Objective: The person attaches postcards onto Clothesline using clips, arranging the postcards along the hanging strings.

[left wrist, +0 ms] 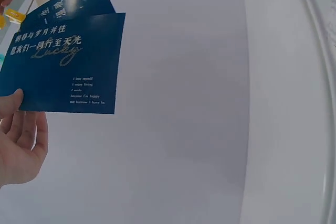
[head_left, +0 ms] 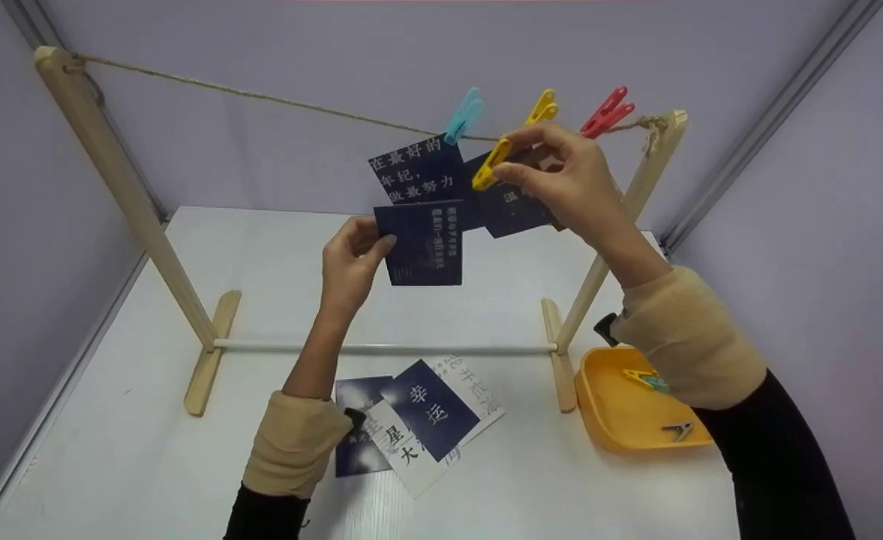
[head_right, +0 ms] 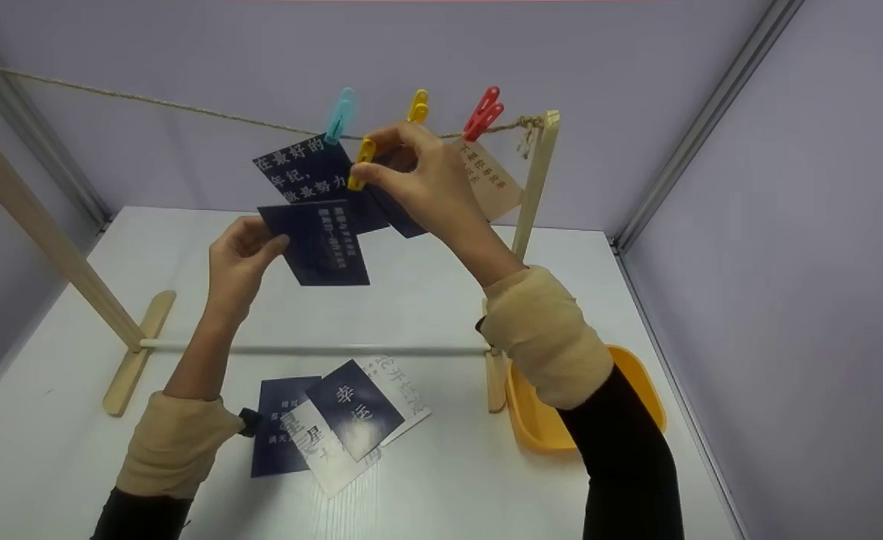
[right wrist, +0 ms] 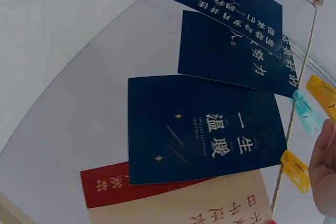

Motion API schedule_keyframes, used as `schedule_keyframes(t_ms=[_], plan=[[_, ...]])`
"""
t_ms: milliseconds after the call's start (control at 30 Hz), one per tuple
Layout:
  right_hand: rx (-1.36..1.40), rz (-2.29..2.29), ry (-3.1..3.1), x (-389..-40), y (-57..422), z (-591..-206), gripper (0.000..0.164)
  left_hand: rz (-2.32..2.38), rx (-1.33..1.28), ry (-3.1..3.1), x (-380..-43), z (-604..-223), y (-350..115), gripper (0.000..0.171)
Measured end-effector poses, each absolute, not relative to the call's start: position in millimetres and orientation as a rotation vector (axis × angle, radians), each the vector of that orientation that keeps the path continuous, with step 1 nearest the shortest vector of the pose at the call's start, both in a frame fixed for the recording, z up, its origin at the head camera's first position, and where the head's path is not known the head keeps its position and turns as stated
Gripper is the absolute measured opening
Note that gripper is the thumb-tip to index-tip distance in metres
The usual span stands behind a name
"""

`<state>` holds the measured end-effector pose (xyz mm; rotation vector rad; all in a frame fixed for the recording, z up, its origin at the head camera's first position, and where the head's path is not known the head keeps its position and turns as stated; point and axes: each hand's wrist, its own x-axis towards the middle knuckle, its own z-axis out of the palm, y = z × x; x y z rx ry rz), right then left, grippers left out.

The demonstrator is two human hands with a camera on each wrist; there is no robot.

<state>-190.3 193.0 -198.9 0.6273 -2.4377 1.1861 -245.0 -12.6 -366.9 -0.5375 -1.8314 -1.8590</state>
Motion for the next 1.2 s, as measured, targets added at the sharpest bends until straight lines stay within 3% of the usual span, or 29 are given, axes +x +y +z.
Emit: schedule_keyframes(t_ms=[200, 567, 867, 1200], plan=[[0.586, 1.183, -2.414, -206, 169, -186, 0.031, -1.966, -0.467, -1.674, -252, -357, -15, 0.019], [0.659, 1.345, -2.388, -317, 163, -213, 0.036, -2.129, -0.321, -1.485, -256, -340, -31, 0.024], [0.585, 1.466, -2.354, -323, 141, -215, 0.036, -2.161, -0.329, -1.442, -246, -327, -34, 0.021], [0.494, 1.422, -2.311, -361, 141, -240, 0.035, -2.172, -0.3, -1.435, -246, -327, -33, 0.02]])
